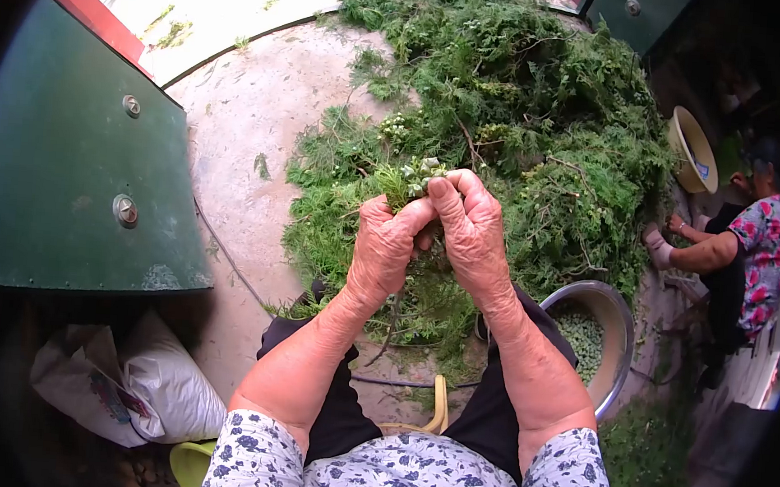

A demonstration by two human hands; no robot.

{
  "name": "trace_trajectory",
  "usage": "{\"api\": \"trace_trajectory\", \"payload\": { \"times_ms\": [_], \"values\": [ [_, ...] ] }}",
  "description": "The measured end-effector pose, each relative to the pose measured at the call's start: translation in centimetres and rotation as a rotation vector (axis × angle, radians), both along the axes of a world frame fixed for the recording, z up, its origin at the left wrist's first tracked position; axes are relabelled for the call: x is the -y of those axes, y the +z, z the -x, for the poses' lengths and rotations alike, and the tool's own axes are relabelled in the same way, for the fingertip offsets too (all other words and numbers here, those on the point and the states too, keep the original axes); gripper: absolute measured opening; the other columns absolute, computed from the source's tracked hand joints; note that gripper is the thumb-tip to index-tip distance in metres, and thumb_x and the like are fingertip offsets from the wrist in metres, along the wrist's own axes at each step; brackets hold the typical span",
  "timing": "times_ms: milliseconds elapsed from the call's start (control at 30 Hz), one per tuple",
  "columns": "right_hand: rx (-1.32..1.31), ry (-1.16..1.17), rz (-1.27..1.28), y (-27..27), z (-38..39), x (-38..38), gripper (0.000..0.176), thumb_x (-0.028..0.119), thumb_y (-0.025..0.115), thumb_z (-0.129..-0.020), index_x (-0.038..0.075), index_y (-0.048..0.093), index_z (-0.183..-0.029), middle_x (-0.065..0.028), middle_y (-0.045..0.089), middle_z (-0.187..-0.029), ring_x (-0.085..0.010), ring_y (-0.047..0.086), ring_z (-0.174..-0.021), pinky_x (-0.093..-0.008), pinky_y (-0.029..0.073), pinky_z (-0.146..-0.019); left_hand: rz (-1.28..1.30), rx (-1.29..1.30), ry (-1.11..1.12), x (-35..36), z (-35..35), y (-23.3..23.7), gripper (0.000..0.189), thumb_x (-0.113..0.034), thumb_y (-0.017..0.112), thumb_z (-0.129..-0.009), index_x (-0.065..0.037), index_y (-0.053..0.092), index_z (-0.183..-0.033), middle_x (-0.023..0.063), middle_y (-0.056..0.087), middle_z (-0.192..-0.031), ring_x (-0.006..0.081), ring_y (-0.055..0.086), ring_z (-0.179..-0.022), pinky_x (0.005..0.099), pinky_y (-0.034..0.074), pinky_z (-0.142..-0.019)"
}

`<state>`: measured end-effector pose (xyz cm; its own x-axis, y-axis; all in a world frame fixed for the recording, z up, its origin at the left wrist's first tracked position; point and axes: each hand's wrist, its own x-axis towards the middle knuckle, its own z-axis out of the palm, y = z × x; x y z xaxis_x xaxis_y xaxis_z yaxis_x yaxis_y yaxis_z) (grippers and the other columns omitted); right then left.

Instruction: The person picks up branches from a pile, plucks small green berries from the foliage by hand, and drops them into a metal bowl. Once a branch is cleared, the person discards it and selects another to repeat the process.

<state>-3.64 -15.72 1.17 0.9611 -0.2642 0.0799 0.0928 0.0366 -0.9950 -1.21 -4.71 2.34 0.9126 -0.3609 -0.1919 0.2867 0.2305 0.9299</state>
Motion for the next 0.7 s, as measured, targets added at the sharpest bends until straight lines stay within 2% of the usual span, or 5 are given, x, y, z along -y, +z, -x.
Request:
{"api": "trace_trajectory", "payload": {
  "times_ms": [167, 233, 367, 433, 700],
  "values": [
    [0.032, -0.079, -0.05, -0.6, -0.2, -0.4, 0.024, 0.024, 0.052, -0.092, 0.003, 0.053, -0.079, 0.0003, 0.052, -0.065, -0.0047, 0.045, -0.059, -0.0224, 0.039, -0.051, 0.103, -0.079, 0.04, -0.1, -0.1, -0.4, 0.01, -0.016, 0.063, -0.075, -0.006, 0.063, -0.074, -0.0041, 0.057, -0.061, 0.0028, 0.044, -0.046, 0.0177, 0.031, -0.04],
    [-0.069, -0.033, -0.367, -0.4, 0.0, -0.6, 0.024, 0.023, 0.052, -0.092, 0.004, 0.053, -0.077, 0.002, 0.052, -0.066, -0.0039, 0.044, -0.059, -0.0222, 0.038, -0.052, 0.121, -0.086, 0.043, -0.1, -0.2, -0.5, 0.01, -0.016, 0.064, -0.075, -0.006, 0.064, -0.074, -0.0038, 0.058, -0.062, 0.0028, 0.044, -0.045, 0.0177, 0.03, -0.039],
    [-0.046, -0.087, -0.404, -0.2, 0.3, -1.0, 0.026, 0.024, 0.051, -0.092, 0.004, 0.053, -0.075, 0.0032, 0.052, -0.067, -0.0035, 0.045, -0.059, -0.0213, 0.038, -0.051, 0.126, -0.093, 0.039, -0.1, 0.0, -0.7, 0.011, -0.016, 0.064, -0.073, -0.005, 0.064, -0.075, -0.0031, 0.059, -0.062, 0.0029, 0.044, -0.045, 0.0175, 0.03, -0.039],
    [-0.09, -0.084, -0.562, 0.8, 0.6, -1.3, 0.028, 0.028, 0.051, -0.092, 0.005, 0.053, -0.076, 0.0027, 0.053, -0.068, -0.0037, 0.046, -0.059, -0.0207, 0.04, -0.051, 0.12, -0.104, 0.045, 0.0, 0.2, -0.7, 0.011, -0.016, 0.064, -0.073, -0.005, 0.064, -0.074, -0.0028, 0.058, -0.062, 0.0029, 0.044, -0.045, 0.0179, 0.03, -0.039],
    [-0.098, -0.188, -0.673, -0.4, 0.3, -0.4, 0.027, 0.034, 0.049, -0.091, 0.008, 0.053, -0.083, 0.0013, 0.054, -0.074, -0.0072, 0.051, -0.062, -0.0227, 0.042, -0.051, 0.11, -0.162, 0.126, 0.6, 0.4, -0.7, 0.013, -0.018, 0.064, -0.071, -0.006, 0.063, -0.069, -0.0012, 0.057, -0.06, 0.0056, 0.045, -0.046, 0.0187, 0.032, -0.041]
  ]
}}
